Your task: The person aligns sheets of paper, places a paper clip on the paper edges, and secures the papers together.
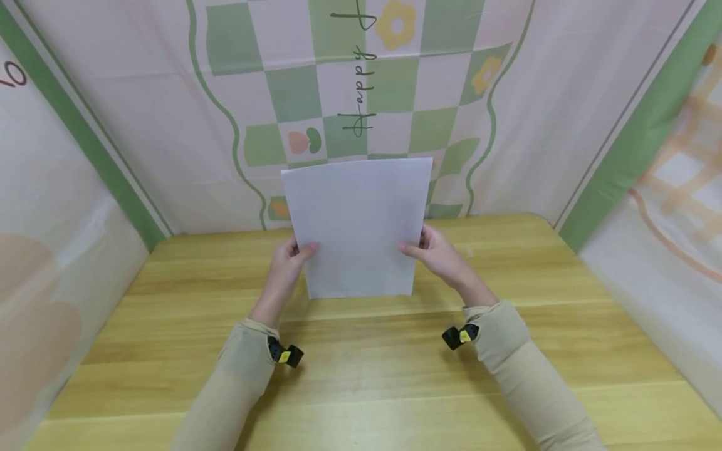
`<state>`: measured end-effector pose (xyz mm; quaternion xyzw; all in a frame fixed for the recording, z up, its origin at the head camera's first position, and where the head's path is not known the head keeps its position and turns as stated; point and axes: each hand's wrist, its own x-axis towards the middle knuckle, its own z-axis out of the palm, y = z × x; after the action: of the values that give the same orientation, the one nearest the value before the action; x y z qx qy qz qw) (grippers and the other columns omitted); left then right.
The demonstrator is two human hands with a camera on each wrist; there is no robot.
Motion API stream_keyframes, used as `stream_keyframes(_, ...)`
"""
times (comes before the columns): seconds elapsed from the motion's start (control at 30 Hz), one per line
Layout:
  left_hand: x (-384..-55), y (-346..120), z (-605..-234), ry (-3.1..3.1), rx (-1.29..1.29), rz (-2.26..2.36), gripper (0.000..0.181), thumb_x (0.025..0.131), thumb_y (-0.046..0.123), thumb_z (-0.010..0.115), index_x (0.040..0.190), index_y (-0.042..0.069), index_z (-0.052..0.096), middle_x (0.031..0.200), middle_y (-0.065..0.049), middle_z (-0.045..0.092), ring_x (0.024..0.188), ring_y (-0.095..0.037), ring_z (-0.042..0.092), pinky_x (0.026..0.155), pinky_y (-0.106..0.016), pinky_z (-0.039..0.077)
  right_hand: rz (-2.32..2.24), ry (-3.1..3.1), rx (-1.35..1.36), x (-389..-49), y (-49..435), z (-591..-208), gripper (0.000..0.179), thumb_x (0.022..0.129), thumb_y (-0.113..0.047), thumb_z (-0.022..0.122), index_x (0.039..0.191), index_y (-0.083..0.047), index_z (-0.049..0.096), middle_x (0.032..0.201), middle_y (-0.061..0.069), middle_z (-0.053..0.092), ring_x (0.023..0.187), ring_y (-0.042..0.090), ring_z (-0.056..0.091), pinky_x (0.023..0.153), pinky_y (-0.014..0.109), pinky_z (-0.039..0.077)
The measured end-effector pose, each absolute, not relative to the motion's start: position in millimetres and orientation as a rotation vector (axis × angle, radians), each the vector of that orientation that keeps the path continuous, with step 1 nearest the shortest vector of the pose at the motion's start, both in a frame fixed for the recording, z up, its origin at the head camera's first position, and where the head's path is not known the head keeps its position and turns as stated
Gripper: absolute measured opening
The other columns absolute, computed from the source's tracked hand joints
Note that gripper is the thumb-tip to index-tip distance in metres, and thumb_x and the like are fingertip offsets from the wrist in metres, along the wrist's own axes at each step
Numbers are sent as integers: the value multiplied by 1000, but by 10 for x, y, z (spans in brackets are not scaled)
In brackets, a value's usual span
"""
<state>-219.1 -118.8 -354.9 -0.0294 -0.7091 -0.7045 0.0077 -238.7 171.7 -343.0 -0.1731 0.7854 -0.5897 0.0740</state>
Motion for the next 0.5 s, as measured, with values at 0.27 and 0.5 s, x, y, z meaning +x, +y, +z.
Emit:
stream_keyframes(0.27, -2222, -1188, -3714, -2310, -59, -2252, 48, 95, 13, 54, 138, -4, 41, 143, -16, 45, 135, -27, 38, 115, -42, 24, -1567, 2367, -503, -2415, 1747, -3561, 50, 94, -7, 55, 138, 8, 36, 136, 26, 47, 126, 39, 47, 107, 49, 35)
stream_keyframes(0.5, -2226, -1142, -3772, -2292, -28, -2265, 46, 95, 7, 49, 139, -6, 39, 143, -18, 43, 134, -29, 39, 114, -42, 27, -1462, 2428, -482, -2407, 1716, -3579, 43, 94, -5, 52, 132, 11, 42, 133, 28, 50, 124, 39, 49, 105, 50, 37)
